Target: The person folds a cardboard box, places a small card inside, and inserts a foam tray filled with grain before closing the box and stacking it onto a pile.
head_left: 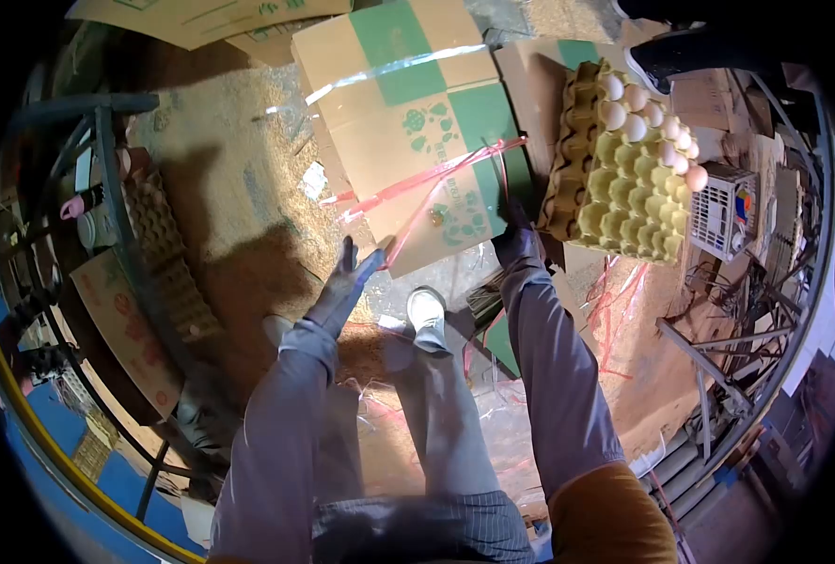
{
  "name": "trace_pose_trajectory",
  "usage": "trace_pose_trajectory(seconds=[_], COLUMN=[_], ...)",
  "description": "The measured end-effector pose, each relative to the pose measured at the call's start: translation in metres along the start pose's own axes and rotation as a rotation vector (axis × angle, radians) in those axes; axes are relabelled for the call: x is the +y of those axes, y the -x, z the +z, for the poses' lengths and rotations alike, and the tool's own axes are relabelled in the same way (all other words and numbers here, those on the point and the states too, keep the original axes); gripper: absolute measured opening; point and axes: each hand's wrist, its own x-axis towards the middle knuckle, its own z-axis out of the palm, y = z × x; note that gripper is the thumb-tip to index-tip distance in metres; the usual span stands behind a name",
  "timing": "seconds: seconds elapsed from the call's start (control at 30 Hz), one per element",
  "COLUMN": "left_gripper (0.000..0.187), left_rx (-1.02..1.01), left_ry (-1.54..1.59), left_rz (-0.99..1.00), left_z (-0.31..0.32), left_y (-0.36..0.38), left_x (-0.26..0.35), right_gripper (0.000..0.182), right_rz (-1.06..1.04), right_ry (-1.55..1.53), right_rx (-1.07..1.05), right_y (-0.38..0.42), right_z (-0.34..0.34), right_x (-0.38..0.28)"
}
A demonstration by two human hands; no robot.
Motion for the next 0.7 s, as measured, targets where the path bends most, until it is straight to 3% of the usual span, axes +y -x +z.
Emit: trace_pose_trajectory(seconds=[0.03, 0.07, 0.1, 0.13, 0.27, 0.3, 0.33, 0.43, 0.5, 0.57, 0.63, 0.7], left_gripper=[0.043, 0.044, 0.050, 0.059, 0.066, 0.061, 0.061, 0.060, 0.061, 0.060, 0.071, 0.054], left_rx=[0.027, 0.061, 0.087, 0.115, 0.254, 0.235, 0.148, 0.023, -0.027, -0.016, -0.046, 0.048], left_ry=[-0.075, -0.152, 0.318, 0.787, 0.898, 0.987, 0.907, 0.850, 0.882, 0.761, 0.908, 0.595], left_rz=[0.075, 0.148, -0.166, -0.482, -0.642, -0.565, -0.581, -0.586, -0.564, -0.570, -0.521, -0.358], left_z=[0.006, 0.009, 0.006, 0.000, -0.044, -0.049, -0.065, -0.079, -0.078, -0.078, -0.077, -0.045], left_y=[-0.010, -0.021, -0.036, -0.042, -0.022, -0.013, -0.011, -0.013, -0.015, -0.013, 0.010, 0.067], left_x=[-0.002, -0.002, 0.021, 0.037, 0.035, 0.019, 0.018, 0.012, 0.009, 0.027, 0.039, 0.032], right_gripper=[0.041, 0.039, 0.038, 0.035, 0.043, 0.054, 0.057, 0.080, 0.087, 0.086, 0.076, 0.062], right_rz=[0.001, 0.262, 0.529, 0.560, 0.798, 0.759, 0.661, 0.743, 0.636, 0.612, 0.669, 0.705], right_ry=[0.000, -0.593, -1.184, -1.163, -0.649, -0.612, -0.565, -0.945, -0.497, -0.544, -0.691, -0.415], right_rx=[-0.014, 0.021, 0.068, 0.018, -0.154, -0.285, -0.268, -0.171, -0.385, -0.312, -0.230, -0.370], right_y=[-0.005, -0.010, -0.010, 0.000, 0.068, 0.075, 0.066, 0.036, 0.027, 0.037, 0.054, 0.084], right_z=[0.006, 0.012, 0.015, 0.011, 0.013, 0.011, 0.009, 0.011, 0.028, 0.020, -0.001, -0.032], right_x=[0.011, 0.026, 0.035, 0.014, -0.032, -0.021, -0.026, -0.054, -0.033, -0.050, -0.069, -0.076])
